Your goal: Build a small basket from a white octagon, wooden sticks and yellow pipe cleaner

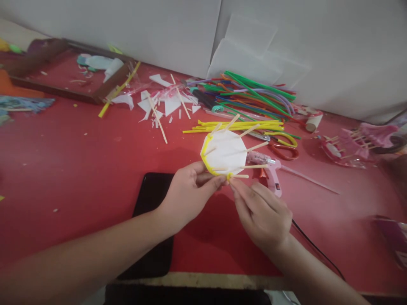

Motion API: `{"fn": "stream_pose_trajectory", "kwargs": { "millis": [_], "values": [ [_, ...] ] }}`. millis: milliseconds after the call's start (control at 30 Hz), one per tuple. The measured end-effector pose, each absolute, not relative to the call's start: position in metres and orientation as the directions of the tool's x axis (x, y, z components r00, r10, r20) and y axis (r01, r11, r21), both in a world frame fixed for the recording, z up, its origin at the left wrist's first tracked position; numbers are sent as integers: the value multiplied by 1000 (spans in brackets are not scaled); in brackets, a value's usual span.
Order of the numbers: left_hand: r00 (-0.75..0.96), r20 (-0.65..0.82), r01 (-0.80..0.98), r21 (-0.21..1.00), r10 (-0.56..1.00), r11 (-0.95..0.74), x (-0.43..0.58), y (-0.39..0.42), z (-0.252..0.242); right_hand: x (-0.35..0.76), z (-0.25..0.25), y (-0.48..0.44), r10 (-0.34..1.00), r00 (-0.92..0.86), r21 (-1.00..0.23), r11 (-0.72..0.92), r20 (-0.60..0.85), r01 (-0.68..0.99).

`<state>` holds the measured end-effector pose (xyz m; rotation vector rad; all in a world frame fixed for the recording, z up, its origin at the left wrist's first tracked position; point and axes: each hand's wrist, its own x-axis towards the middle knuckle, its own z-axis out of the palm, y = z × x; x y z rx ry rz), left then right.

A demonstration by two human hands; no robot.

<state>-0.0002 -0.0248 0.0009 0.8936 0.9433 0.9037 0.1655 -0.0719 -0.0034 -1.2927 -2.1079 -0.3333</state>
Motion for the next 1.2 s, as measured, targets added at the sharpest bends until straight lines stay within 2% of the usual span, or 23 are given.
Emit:
{"fn": "stream_pose_trajectory", "kwargs": {
  "millis": [133, 267, 467, 567, 733, 967, 1200],
  "values": [
    [305, -287, -223, 905, 908, 361, 0, -26, 1, 167, -3, -70, 675, -383, -29, 514, 630, 858],
    [311, -334, -257, 872, 890, 416, 0, -25, -1, 170, -5, -67, 692, -413, -35, 534, 593, 845],
    [363, -471, -384, 710, 804, 590, 1, -19, -1, 184, -2, -60, 675, -440, -79, 592, 592, 802],
    [411, -469, -412, 669, 782, 618, 1, -19, -1, 187, 0, -57, 703, -375, -166, 571, 604, 804],
    [402, -372, -442, 721, 836, 533, 1, -22, -2, 177, 2, -62, 766, -167, -363, 469, 620, 805],
    [377, -258, -371, 838, 890, 400, 1, -25, -2, 168, 6, -68, 884, 51, -649, 300, 465, 699],
    [421, -199, -390, 841, 885, 374, 1, -26, -3, 163, 5, -71, 907, 124, -741, 244, 404, 625]
  ]
}}
